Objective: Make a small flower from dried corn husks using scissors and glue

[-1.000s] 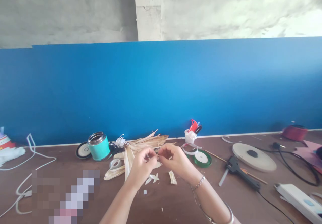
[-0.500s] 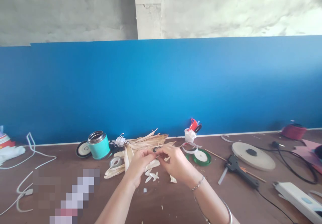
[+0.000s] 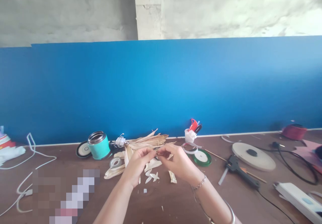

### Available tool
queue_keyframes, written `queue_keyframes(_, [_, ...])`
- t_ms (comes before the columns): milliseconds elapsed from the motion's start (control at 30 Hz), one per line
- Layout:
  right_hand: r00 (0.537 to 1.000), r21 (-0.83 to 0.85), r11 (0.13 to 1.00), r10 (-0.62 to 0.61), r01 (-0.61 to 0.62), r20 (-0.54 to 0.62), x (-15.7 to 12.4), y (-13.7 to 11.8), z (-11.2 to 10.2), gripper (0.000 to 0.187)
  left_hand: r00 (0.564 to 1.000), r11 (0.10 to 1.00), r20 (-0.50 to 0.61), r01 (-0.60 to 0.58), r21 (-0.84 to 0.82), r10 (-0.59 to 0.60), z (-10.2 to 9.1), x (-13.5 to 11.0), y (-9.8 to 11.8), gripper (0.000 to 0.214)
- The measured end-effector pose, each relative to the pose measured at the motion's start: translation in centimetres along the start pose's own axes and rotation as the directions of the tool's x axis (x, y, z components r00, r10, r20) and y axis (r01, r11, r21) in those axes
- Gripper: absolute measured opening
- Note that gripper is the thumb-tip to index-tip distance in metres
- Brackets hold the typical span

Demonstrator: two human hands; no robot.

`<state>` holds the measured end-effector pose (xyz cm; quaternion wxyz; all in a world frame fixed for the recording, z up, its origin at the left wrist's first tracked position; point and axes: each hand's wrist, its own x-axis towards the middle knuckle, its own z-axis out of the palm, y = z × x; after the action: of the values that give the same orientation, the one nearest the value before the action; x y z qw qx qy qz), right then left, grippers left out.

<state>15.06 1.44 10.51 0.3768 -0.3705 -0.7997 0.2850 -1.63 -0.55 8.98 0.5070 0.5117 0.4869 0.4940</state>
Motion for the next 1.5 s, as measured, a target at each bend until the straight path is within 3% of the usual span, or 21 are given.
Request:
queue_keyframes(100, [0.998,0.081,0.995,0.062,-0.063,0.017,-0.1,0.0,-0.3,0.022,1.0,1.0,0.017,0.005,0.006,-0.005,-0.3,0.2,-0.4,0.027])
queue_keyframes(200, [0.995,0.061,0.993,0.096,-0.097,0.019,-0.1,0.1,-0.6,0.014,0.999,0.999,0.05,-0.004,0.033,0.002,-0.4,0.4,-0.6,0.028])
queue_keyframes(433, [0.999,-0.054,0.998,0.035,-0.035,0.014,0.1,0.5,-0.8,0.017,0.999,0.992,0.028,-0.018,0.124,0.014,-0.4,0.5,-0.8,0.025])
queue_keyframes(833, [0.999,-0.043,0.998,0.041,-0.041,-0.005,0.1,0.4,-1.1,0.015,0.998,0.994,-0.049,-0.026,0.109,0.031,-0.5,0.5,-0.8,0.021])
queue_keyframes(1000, [1.0,-0.055,0.998,0.001,-0.003,-0.031,0.2,0.7,-1.4,0.015,0.997,0.991,-0.016,-0.073,0.115,0.075,-0.5,0.3,-0.4,0.021])
queue_keyframes(1133, [0.998,-0.107,0.994,-0.029,0.023,-0.052,0.1,1.3,-1.6,0.015,0.994,0.957,0.018,-0.108,0.268,0.107,-0.8,0.2,-0.1,0.024])
queue_keyframes(1233, [0.998,-0.171,0.985,-0.045,0.037,-0.043,0.1,1.6,-1.5,0.017,0.953,0.798,-0.019,-0.243,0.551,0.303,-0.8,-0.1,0.3,0.021])
queue_keyframes(1333, [0.999,-0.195,0.98,-0.037,0.034,-0.011,0.1,1.2,-1.3,0.019,0.809,0.451,0.088,-0.41,0.793,0.581,-0.3,-0.6,0.4,0.033])
queue_keyframes(1400, [1.0,-0.201,0.979,-0.028,0.03,0.009,0.2,0.8,-1.1,0.019,0.746,0.252,0.201,-0.446,0.859,0.634,0.2,-0.8,0.3,0.025])
queue_keyframes(1500, [0.999,-0.206,0.978,-0.023,0.029,0.033,0.1,0.2,-0.9,0.018,0.709,0.114,0.284,-0.457,0.882,0.645,0.9,-1.0,0.2,0.016])
